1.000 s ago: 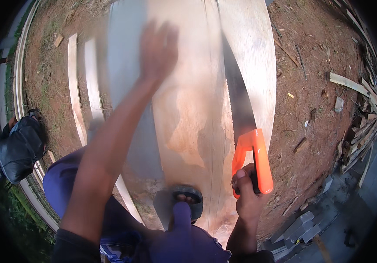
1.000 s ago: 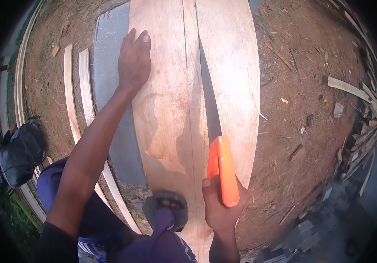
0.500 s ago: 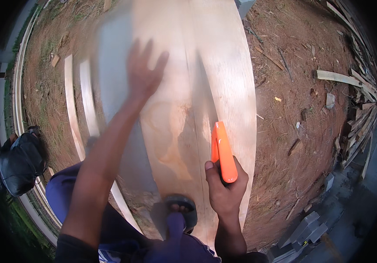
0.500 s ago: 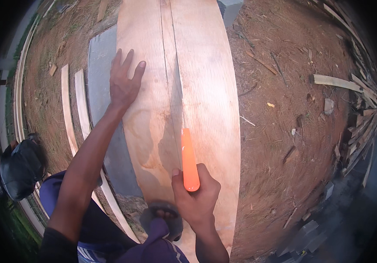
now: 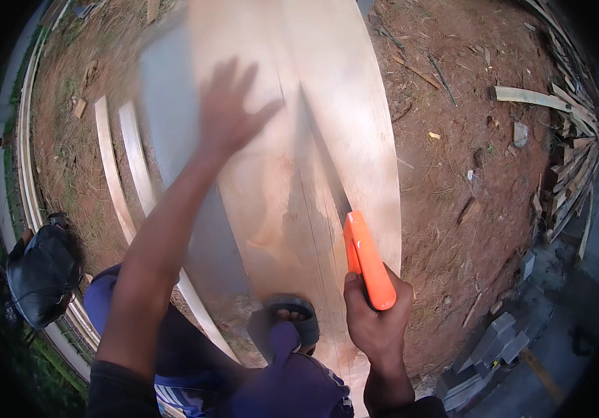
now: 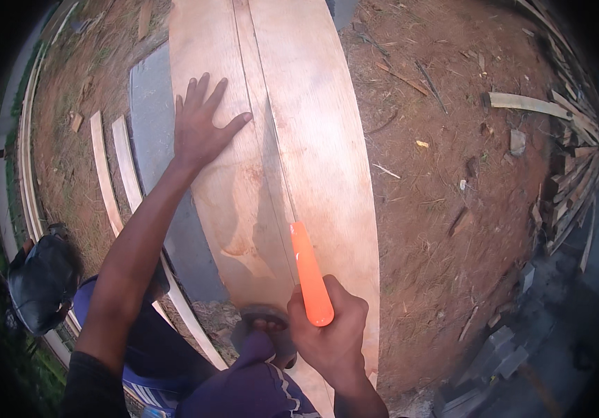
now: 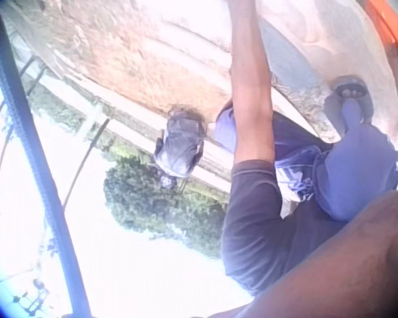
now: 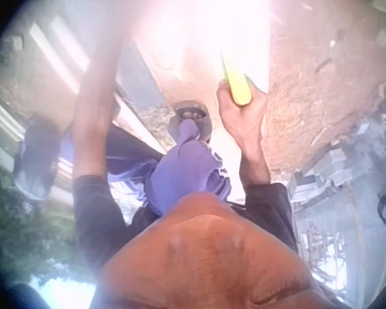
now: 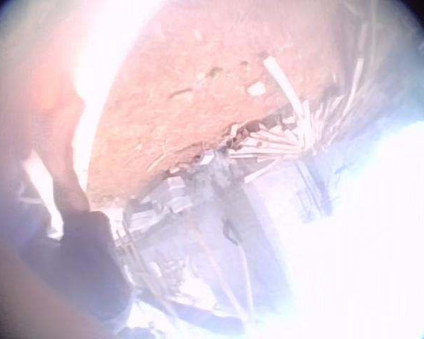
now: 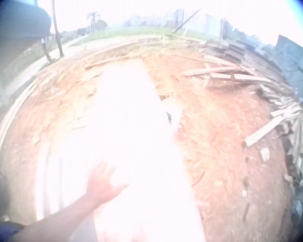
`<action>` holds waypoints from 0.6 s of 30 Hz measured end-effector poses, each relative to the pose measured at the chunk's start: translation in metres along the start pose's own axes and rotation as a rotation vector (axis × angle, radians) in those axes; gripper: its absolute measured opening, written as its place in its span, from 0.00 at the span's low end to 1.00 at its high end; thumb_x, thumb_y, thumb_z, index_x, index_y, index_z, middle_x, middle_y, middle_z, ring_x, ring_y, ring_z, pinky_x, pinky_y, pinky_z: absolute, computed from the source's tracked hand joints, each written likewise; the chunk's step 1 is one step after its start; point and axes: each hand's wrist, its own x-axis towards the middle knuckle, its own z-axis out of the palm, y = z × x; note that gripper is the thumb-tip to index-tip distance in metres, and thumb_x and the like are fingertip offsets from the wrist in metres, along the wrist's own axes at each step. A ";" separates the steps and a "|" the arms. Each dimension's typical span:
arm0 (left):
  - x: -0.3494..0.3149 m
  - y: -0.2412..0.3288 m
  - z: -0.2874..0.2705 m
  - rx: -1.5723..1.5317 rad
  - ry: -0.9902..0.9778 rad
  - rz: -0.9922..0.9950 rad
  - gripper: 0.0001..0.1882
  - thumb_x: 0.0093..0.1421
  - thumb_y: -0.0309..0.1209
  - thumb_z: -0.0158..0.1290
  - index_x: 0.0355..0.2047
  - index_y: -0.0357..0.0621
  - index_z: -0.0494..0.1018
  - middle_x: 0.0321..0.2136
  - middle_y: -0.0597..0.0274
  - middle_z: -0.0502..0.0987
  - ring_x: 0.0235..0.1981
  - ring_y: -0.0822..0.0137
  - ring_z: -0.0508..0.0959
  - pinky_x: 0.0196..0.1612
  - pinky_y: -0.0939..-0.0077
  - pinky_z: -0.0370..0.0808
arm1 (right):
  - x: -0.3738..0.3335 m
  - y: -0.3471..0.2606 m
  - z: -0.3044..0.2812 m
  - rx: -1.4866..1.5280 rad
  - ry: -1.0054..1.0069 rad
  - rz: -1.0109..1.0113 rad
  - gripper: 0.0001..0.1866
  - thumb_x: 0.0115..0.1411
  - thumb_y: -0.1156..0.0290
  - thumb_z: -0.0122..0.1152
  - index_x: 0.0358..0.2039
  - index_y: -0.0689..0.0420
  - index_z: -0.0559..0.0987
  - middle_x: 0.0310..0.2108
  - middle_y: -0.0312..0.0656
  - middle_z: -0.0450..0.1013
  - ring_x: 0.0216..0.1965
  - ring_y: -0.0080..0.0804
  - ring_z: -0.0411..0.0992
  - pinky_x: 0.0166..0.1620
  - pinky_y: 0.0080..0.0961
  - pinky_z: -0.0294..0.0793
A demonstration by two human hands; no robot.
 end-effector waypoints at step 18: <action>-0.008 -0.010 0.000 0.050 -0.001 -0.010 0.45 0.54 0.67 0.58 0.64 0.52 0.71 0.69 0.46 0.62 0.72 0.46 0.57 0.72 0.44 0.53 | 0.008 0.018 0.023 0.072 0.035 0.002 0.04 0.58 0.80 0.60 0.27 0.66 0.76 0.18 0.33 0.69 0.21 0.15 0.65 0.25 0.21 0.65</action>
